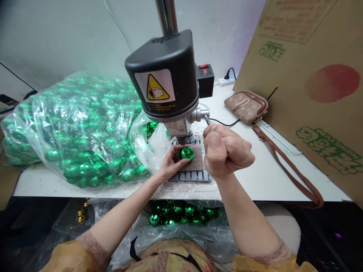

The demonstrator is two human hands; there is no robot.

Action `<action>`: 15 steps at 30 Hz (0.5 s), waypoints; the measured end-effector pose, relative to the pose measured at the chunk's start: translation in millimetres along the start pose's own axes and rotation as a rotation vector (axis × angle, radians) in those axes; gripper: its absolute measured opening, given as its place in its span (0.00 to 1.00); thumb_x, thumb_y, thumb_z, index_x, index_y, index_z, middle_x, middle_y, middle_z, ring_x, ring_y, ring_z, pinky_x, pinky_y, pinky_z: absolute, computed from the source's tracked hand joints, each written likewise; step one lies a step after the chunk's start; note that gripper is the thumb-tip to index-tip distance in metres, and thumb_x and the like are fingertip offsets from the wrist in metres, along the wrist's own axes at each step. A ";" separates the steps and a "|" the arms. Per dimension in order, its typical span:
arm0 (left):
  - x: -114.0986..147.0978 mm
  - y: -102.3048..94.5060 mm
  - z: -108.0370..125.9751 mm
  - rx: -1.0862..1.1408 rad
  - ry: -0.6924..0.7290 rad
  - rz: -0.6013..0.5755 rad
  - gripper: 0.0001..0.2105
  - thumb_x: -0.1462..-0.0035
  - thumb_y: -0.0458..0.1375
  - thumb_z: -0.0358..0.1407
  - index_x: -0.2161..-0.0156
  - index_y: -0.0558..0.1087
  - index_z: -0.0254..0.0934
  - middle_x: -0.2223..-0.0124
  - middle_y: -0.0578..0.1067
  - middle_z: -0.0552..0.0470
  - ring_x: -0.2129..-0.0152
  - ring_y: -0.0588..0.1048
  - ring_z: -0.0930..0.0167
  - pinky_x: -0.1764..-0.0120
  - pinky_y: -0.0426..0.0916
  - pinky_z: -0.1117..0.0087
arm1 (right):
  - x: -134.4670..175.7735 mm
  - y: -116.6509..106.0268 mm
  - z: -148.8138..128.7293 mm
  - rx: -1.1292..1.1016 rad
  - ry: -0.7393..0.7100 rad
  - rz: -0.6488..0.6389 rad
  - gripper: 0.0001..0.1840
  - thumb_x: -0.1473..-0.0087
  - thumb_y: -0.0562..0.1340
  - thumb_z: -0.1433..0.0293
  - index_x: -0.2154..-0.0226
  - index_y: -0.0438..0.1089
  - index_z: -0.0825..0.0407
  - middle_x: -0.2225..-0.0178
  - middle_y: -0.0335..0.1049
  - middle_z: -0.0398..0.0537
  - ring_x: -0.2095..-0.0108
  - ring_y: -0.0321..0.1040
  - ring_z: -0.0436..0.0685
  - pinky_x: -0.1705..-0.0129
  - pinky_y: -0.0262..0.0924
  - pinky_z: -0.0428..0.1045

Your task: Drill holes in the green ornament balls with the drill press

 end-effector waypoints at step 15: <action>30.2 -3.2 23.5 -0.279 0.124 0.266 0.19 0.44 0.71 0.45 0.52 0.72 0.42 0.55 0.78 0.47 0.56 0.78 0.63 0.52 0.73 0.59 | -48.8 26.4 4.9 0.096 0.386 0.059 0.25 0.41 0.63 0.69 0.83 0.50 0.49 0.87 0.47 0.35 0.85 0.44 0.45 0.81 0.44 0.50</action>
Point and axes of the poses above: each hand's wrist, its own x-axis away from the middle knuckle, its own y-axis out of the palm, z = x × y, the point moved 4 cm from there along -x, towards the middle knuckle
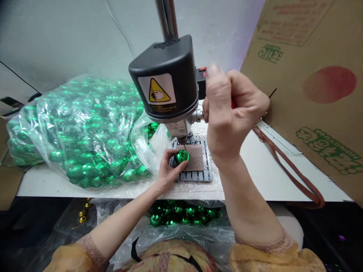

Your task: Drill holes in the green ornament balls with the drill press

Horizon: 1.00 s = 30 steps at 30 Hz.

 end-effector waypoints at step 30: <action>-183.1 -86.3 -42.3 -0.618 -0.135 -0.181 0.09 0.46 0.62 0.25 0.59 0.78 0.33 0.52 0.79 0.39 0.44 0.74 0.52 0.36 0.63 0.52 | 1.5 -4.1 2.8 0.004 -0.014 0.009 0.23 0.41 0.63 0.67 0.83 0.56 0.48 0.87 0.51 0.35 0.85 0.51 0.47 0.79 0.49 0.52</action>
Point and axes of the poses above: each hand's wrist, its own x-axis away from the middle knuckle, its own y-axis out of the palm, z = x × y, the point moved 4 cm from there along -x, towards the middle knuckle
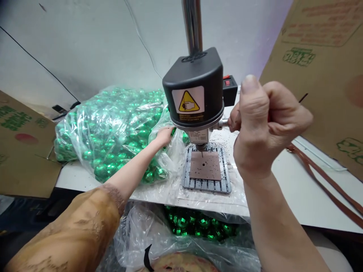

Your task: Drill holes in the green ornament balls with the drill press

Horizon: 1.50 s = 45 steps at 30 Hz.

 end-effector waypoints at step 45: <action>124.6 92.2 48.6 0.710 0.189 -0.165 0.29 0.47 0.73 0.49 0.43 0.74 0.42 0.40 0.77 0.43 0.38 0.72 0.53 0.33 0.62 0.49 | 3.8 -4.7 4.6 0.022 -0.052 -0.046 0.28 0.38 0.63 0.60 0.80 0.48 0.48 0.83 0.46 0.37 0.82 0.49 0.47 0.78 0.48 0.51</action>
Point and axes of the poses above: each hand's wrist, its own x-axis away from the middle knuckle, its own y-axis out of the palm, z = x × y, the point moved 4 cm from there along -x, towards the middle knuckle
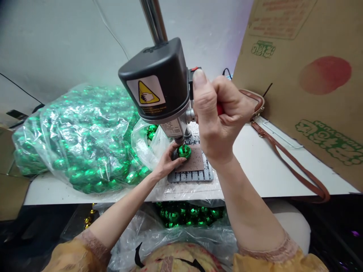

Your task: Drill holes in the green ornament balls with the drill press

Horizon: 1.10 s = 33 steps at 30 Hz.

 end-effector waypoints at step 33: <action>14.2 20.9 -0.7 0.045 -0.015 0.074 0.29 0.46 0.73 0.52 0.44 0.71 0.42 0.44 0.75 0.44 0.44 0.74 0.58 0.39 0.67 0.55 | 25.2 -4.0 -5.9 -0.028 -0.089 0.075 0.28 0.38 0.60 0.71 0.80 0.41 0.52 0.84 0.40 0.37 0.84 0.45 0.42 0.78 0.41 0.49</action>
Point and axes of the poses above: each hand's wrist, its own x-axis away from the middle knuckle, its own y-axis out of the palm, z = x × y, the point moved 4 cm from there along -x, towards the middle knuckle
